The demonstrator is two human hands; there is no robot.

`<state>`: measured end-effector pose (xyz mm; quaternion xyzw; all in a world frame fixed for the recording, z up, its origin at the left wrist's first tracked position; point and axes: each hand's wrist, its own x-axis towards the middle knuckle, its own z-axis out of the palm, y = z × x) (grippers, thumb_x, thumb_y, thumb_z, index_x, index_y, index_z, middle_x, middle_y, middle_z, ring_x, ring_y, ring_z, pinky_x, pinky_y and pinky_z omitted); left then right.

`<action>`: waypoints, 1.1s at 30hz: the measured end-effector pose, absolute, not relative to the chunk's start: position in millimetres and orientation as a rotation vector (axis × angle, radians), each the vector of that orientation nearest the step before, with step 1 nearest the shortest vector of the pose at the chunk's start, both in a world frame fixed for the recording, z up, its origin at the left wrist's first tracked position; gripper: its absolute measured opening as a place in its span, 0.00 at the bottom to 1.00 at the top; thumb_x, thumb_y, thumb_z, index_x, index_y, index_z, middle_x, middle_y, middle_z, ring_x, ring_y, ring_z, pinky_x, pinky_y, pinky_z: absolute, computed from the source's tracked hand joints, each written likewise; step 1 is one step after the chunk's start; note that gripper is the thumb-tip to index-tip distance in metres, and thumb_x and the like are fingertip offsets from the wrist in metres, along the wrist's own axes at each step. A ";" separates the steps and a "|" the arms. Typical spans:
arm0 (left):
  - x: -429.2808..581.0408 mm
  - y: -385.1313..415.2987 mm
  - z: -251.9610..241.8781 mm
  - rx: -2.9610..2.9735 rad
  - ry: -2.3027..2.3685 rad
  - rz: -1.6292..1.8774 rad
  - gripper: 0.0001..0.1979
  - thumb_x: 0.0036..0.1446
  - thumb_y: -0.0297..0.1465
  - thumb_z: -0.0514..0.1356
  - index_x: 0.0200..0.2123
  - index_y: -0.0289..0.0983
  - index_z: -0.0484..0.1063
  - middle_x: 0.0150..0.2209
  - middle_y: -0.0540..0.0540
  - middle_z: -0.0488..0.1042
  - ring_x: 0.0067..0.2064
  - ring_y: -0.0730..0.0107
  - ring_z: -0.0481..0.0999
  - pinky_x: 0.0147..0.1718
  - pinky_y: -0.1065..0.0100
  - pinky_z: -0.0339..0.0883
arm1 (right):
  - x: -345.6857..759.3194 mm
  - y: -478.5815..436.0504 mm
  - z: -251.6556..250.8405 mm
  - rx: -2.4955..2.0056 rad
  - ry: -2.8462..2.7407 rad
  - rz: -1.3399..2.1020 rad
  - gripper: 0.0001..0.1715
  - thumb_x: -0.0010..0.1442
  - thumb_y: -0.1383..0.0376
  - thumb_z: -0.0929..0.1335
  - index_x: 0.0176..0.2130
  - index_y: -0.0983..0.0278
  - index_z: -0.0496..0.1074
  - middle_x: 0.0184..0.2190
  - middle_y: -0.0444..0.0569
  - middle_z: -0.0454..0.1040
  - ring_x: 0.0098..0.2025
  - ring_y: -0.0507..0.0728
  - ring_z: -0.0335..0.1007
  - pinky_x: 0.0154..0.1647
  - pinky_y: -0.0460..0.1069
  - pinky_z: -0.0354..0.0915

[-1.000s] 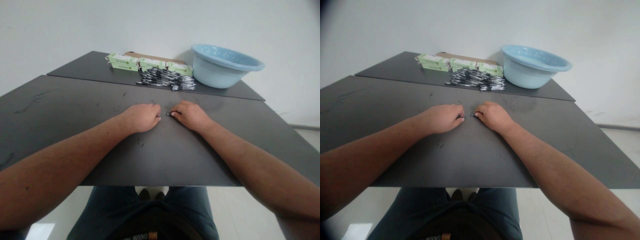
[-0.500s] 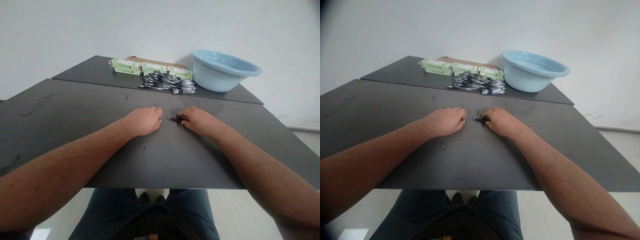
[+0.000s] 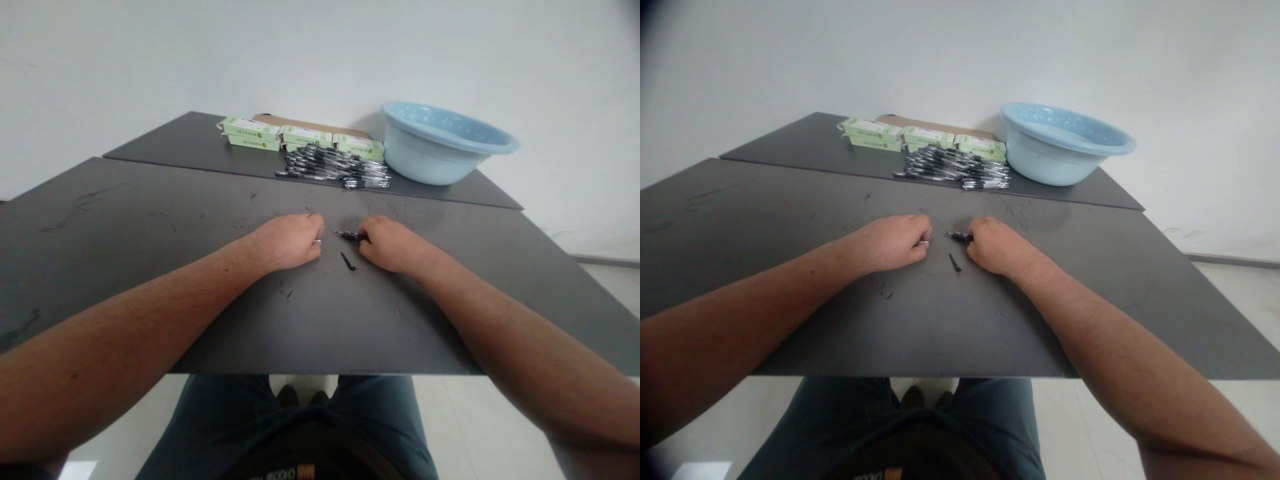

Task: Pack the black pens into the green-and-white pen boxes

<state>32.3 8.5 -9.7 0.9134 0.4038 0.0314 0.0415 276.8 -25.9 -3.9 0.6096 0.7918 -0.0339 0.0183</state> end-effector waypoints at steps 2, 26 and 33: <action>32.7 8.3 -10.5 2.788 1.240 0.082 0.14 0.67 0.31 0.55 0.53 0.38 0.75 0.48 0.38 0.84 0.48 0.50 0.85 0.44 0.58 0.72 | 278.5 -25.4 -3.6 1.997 2.419 -0.102 0.17 0.67 0.67 0.65 0.52 0.67 0.76 0.51 0.65 0.82 0.52 0.68 0.79 0.49 0.54 0.67; 26.0 12.8 3.3 2.674 1.237 0.227 0.21 0.71 0.28 0.50 0.59 0.37 0.77 0.57 0.39 0.83 0.59 0.54 0.82 0.58 0.59 0.71 | 261.6 -66.5 -0.6 1.834 2.486 -0.190 0.12 0.76 0.60 0.65 0.50 0.65 0.74 0.51 0.61 0.81 0.49 0.65 0.81 0.46 0.53 0.66; 19.4 13.0 13.0 2.689 1.322 0.165 0.13 0.62 0.30 0.57 0.49 0.39 0.77 0.40 0.42 0.83 0.40 0.56 0.81 0.36 0.61 0.64 | 272.2 -54.2 5.8 2.083 2.397 -0.207 0.12 0.75 0.58 0.66 0.47 0.62 0.75 0.42 0.57 0.84 0.43 0.64 0.81 0.39 0.52 0.62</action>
